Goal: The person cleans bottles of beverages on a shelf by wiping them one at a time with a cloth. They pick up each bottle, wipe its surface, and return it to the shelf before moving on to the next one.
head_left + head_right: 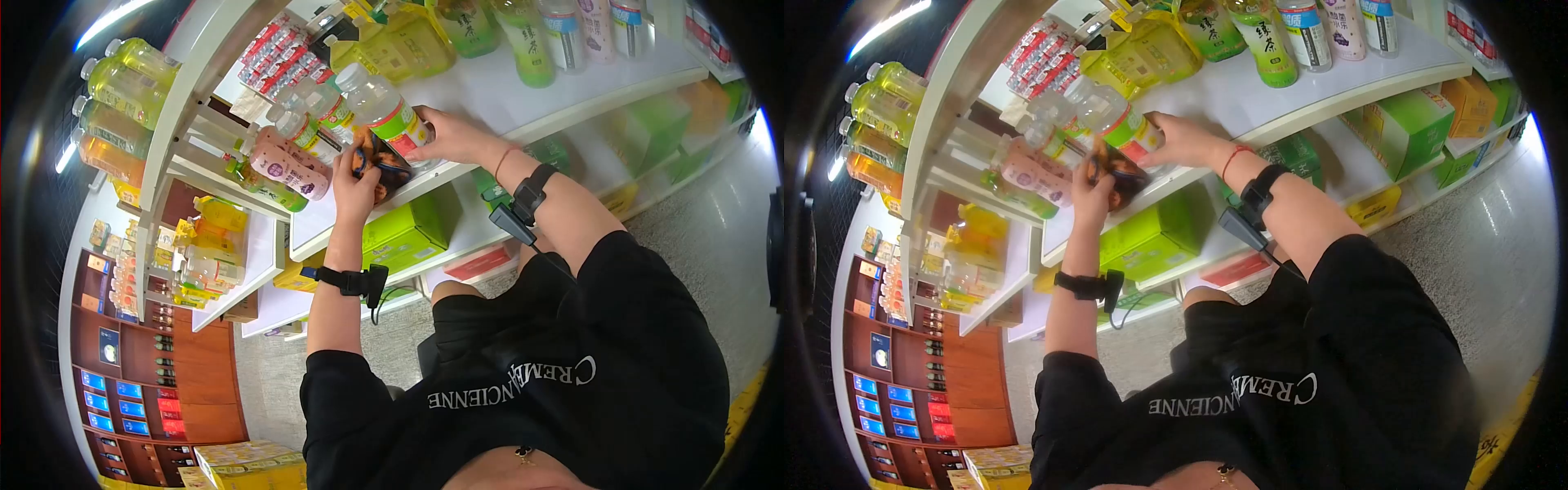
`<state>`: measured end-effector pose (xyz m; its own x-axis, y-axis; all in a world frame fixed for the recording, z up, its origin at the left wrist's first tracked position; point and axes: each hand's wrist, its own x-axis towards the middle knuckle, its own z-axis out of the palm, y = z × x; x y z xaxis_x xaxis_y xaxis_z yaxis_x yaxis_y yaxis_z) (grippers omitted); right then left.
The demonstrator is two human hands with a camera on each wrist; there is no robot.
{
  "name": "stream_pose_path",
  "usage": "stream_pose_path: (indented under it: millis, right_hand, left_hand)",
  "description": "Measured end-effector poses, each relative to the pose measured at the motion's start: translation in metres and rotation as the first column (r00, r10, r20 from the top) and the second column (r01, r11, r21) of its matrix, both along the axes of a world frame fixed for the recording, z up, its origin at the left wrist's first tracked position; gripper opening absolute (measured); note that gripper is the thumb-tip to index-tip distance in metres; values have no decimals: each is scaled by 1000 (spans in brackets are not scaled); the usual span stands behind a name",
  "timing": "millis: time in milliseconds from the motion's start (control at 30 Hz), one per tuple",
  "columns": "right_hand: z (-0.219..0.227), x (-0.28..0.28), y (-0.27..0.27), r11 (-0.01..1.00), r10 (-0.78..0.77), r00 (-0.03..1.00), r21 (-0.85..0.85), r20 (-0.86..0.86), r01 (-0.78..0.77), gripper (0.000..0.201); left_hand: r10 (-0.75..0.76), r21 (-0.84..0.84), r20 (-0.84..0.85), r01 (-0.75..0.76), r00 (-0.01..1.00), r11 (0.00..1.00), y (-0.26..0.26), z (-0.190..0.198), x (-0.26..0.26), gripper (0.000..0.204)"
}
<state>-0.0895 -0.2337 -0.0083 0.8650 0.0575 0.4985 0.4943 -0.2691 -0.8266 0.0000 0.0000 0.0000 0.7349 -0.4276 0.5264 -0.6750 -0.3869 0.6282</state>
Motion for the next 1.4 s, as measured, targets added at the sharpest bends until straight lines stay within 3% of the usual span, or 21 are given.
stream_pose_path:
  millis: [100,167,200,300,367,433,500,567,667,833,933,1100,1233,1300,1400]
  right_hand:
    - [4,-12,-5,991,-86,996,-101,-24,83,77]
    - [2,-5,0,997,-78,997,27,-22,78,73]
    - [-1,1,1,998,-70,997,5,-22,70,73]
    - [-8,7,-6,983,-182,983,-1,21,182,69]
    - [-3,1,-2,962,-268,963,61,20,267,66]
    - [4,-3,1,963,-268,963,35,4,268,64]
    - [4,-3,1,963,-269,963,11,-18,269,63]
    - [-5,6,-3,956,-263,965,136,13,259,60]
    - [-8,5,-9,930,-339,940,141,-25,339,64]
    - [-4,-24,-34,934,-286,958,212,-37,287,64]
    - [-8,-43,-59,913,-370,927,205,56,352,63]
    - [10,-97,-102,748,-657,752,174,54,641,60]
    - [-6,-108,-170,639,-766,641,179,57,748,58]
    - [-4,-116,-188,462,-886,456,73,84,884,57]
    - [-3,-117,-209,398,-912,388,58,135,915,56]
  left_hand:
    - [-51,-229,-110,24,993,973,5,-22,8,58]
    - [103,-51,46,-100,994,994,14,4,-6,56]
    - [148,16,109,-151,983,988,19,9,-6,55]
    - [147,-90,157,-134,977,987,31,-13,4,54]
    - [155,-213,51,-141,987,967,31,-22,12,53]
    - [219,-149,103,-203,970,968,29,-16,3,53]
    - [229,-185,33,-219,973,958,29,-15,-1,53]
    - [194,-196,53,-181,979,964,30,-16,3,52]
    - [183,-211,10,-176,983,961,32,-13,1,52]
    - [170,-219,24,-160,985,962,33,-14,2,52]
    - [145,-227,17,-137,989,964,34,-17,3,51]
    - [130,-238,19,-122,991,964,34,-14,2,52]
    - [114,-246,-25,-117,993,962,35,-14,3,52]
    - [119,-240,-24,-121,993,963,35,-15,5,52]
    - [111,-241,-11,-110,994,964,36,-13,3,52]
